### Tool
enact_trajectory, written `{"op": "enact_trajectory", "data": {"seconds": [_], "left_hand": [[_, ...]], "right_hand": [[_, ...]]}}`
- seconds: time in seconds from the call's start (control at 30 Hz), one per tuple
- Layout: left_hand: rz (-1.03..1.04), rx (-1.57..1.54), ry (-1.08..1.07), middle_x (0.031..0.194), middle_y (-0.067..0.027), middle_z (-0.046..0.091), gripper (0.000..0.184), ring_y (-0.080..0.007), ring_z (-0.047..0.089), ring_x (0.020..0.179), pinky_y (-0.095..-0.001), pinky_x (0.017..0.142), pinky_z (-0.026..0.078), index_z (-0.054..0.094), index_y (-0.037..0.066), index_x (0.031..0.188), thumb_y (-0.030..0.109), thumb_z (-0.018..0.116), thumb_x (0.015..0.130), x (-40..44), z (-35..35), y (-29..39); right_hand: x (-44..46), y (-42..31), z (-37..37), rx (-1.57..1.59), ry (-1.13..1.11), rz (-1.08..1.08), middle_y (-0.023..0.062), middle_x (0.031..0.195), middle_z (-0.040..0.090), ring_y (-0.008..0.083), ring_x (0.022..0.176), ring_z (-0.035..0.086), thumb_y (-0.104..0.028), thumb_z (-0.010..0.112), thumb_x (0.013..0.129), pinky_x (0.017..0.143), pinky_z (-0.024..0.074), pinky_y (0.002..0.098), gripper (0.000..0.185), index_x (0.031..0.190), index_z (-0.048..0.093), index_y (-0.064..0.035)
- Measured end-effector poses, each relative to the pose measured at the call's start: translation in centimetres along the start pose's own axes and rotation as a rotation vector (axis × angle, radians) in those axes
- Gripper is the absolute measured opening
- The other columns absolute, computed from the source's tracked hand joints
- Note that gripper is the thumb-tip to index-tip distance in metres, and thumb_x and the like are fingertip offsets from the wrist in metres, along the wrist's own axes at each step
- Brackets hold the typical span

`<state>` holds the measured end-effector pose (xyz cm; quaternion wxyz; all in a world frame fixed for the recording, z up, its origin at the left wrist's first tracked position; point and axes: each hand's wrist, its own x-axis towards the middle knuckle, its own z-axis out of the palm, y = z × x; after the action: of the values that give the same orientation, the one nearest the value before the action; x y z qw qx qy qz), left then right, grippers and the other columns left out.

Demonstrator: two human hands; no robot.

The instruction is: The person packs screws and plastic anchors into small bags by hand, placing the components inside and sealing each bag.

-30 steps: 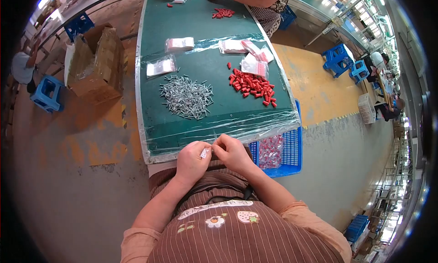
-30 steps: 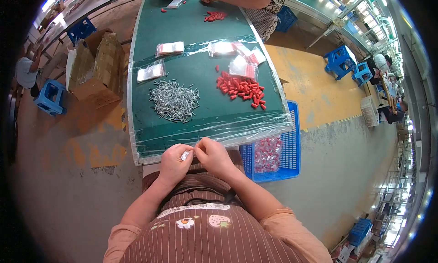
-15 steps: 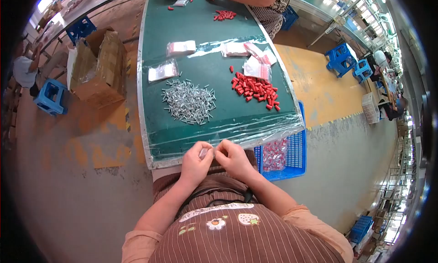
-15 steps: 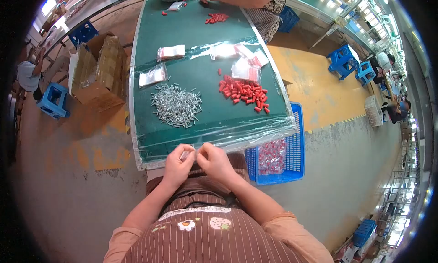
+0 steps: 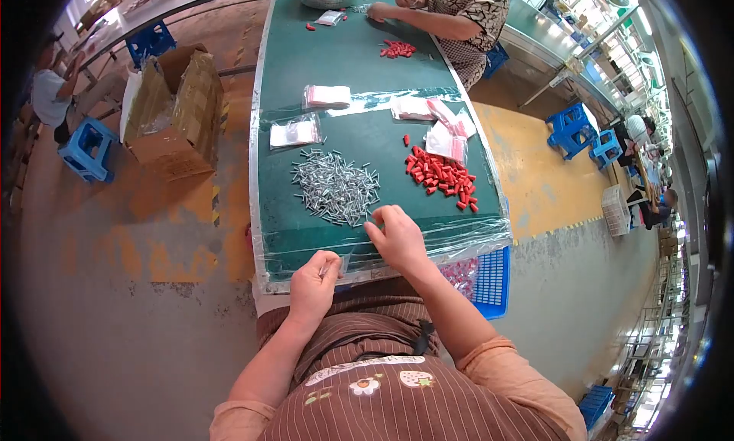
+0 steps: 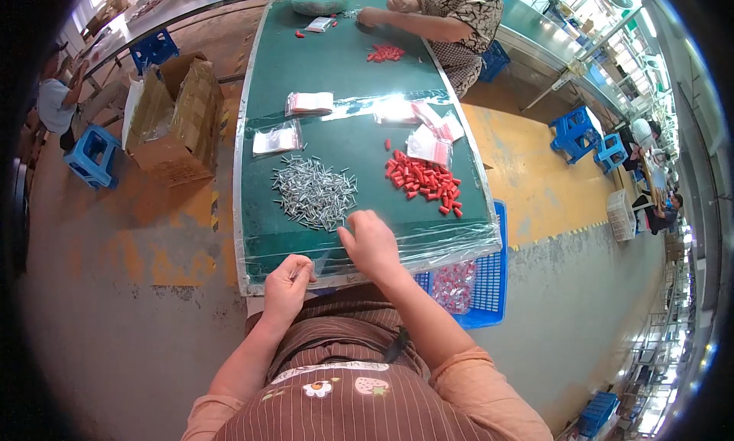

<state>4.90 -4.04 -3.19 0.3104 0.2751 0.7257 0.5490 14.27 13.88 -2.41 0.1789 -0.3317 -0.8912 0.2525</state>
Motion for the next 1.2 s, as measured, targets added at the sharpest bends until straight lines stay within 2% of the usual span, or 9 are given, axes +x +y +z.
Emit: {"op": "enact_trajectory", "data": {"seconds": [0.1,0.2,0.3,0.4,0.5,0.6,0.8,1.1,1.2], "left_hand": [[0.047,0.104,0.035,0.076,-0.0118,0.067,0.011,-0.0185,0.066,0.07,-0.0316,0.065,0.05,0.064,0.004,0.092,0.014,0.066,0.092,-0.3,-0.8,0.3],[0.073,0.12,0.126,0.075,-0.0128,0.066,0.013,-0.021,0.065,0.069,-0.0324,0.064,0.05,0.065,0.003,0.092,0.014,0.07,0.088,-0.4,-1.4,-0.5],[-0.042,0.14,0.145,0.073,-0.0114,0.065,0.014,-0.0184,0.063,0.068,-0.0313,0.064,0.049,0.064,0.002,0.089,0.012,0.072,0.086,-0.4,-2.6,-0.1],[-0.153,0.078,0.089,0.073,-0.0087,0.066,0.014,-0.0145,0.06,0.067,-0.0307,0.064,0.048,0.062,0.001,0.086,0.011,0.072,0.086,-0.1,-3.1,-0.1],[-0.127,-0.078,0.056,0.074,-0.0051,0.066,0.015,-0.0114,0.058,0.067,-0.0296,0.064,0.048,0.06,0.001,0.084,0.012,0.07,0.088,0.2,-2.7,-1.2],[-0.095,-0.073,0.07,0.074,-0.0033,0.066,0.015,-0.0104,0.058,0.068,-0.0281,0.065,0.048,0.059,0.001,0.085,0.012,0.068,0.091,0.3,-2.8,-2.0],[-0.113,-0.18,0.046,0.071,-0.0022,0.062,0.013,-0.0086,0.06,0.071,-0.026,0.066,0.048,0.057,0.001,0.085,0.009,0.066,0.092,0.5,-2.7,-1.9],[-0.165,-0.038,0.212,0.071,-0.0012,0.062,0.019,-0.0068,0.051,0.066,-0.0254,0.06,0.043,0.058,0.003,0.079,0.01,0.075,0.085,0.9,-4.3,-2.1],[-0.168,0.011,0.212,0.07,0.0036,0.057,0.02,-0.0042,0.049,0.066,-0.0226,0.058,0.04,0.057,0.004,0.078,0.008,0.076,0.083,1.1,-4.4,-0.8]], "right_hand": [[1.8,0.6,1.5,-0.17,0.022,-0.035,0.0136,0.092,0.062,0.0336,0.081,0.064,-0.019,0.067,0.086,0.073,0.052,0.0424,0.018,0.092,0.063,-0.0035],[2.4,1.1,1.9,-0.263,-0.086,-0.026,0.0151,0.093,0.062,0.0344,0.085,0.064,-0.016,0.064,0.085,0.075,0.0526,0.0443,0.013,0.09,0.062,-0.0037],[2.8,1.1,1.1,-0.354,-0.181,-0.111,0.018,0.089,0.063,0.0367,0.082,0.065,-0.009,0.06,0.082,0.072,0.0549,0.0436,0.009,0.086,0.062,-0.0012],[3.4,1.0,0.2,-0.447,-0.298,-0.174,0.0185,0.088,0.064,0.0371,0.079,0.066,-0.009,0.062,0.08,0.071,0.0555,0.0441,0.008,0.084,0.062,-0.0018],[4.0,0.5,-0.6,-0.492,-0.37,-0.215,0.0182,0.086,0.064,0.0356,0.08,0.067,-0.01,0.062,0.079,0.071,0.0556,0.0432,0.009,0.083,0.063,-0.0027],[4.0,0.7,-0.4,-0.411,-0.355,-0.225,0.0157,0.083,0.064,0.0339,0.078,0.067,-0.011,0.063,0.077,0.07,0.0547,0.0435,0.009,0.082,0.063,-0.0039],[3.1,0.4,0.7,-0.152,-0.204,-0.445,0.0118,0.079,0.061,0.0326,0.077,0.064,-0.012,0.065,0.077,0.069,0.0521,0.0441,0.008,0.079,0.061,-0.005],[4.0,0.6,0.9,-0.353,-0.332,-0.519,0.0105,0.081,0.062,0.0312,0.081,0.064,-0.013,0.065,0.078,0.073,0.0529,0.0424,0.008,0.08,0.062,-0.006],[4.3,0.5,0.8,-0.347,-0.335,-0.519,0.0099,0.081,0.064,0.0315,0.081,0.064,-0.015,0.065,0.079,0.073,0.0524,0.0428,0.009,0.08,0.063,-0.0066]]}}
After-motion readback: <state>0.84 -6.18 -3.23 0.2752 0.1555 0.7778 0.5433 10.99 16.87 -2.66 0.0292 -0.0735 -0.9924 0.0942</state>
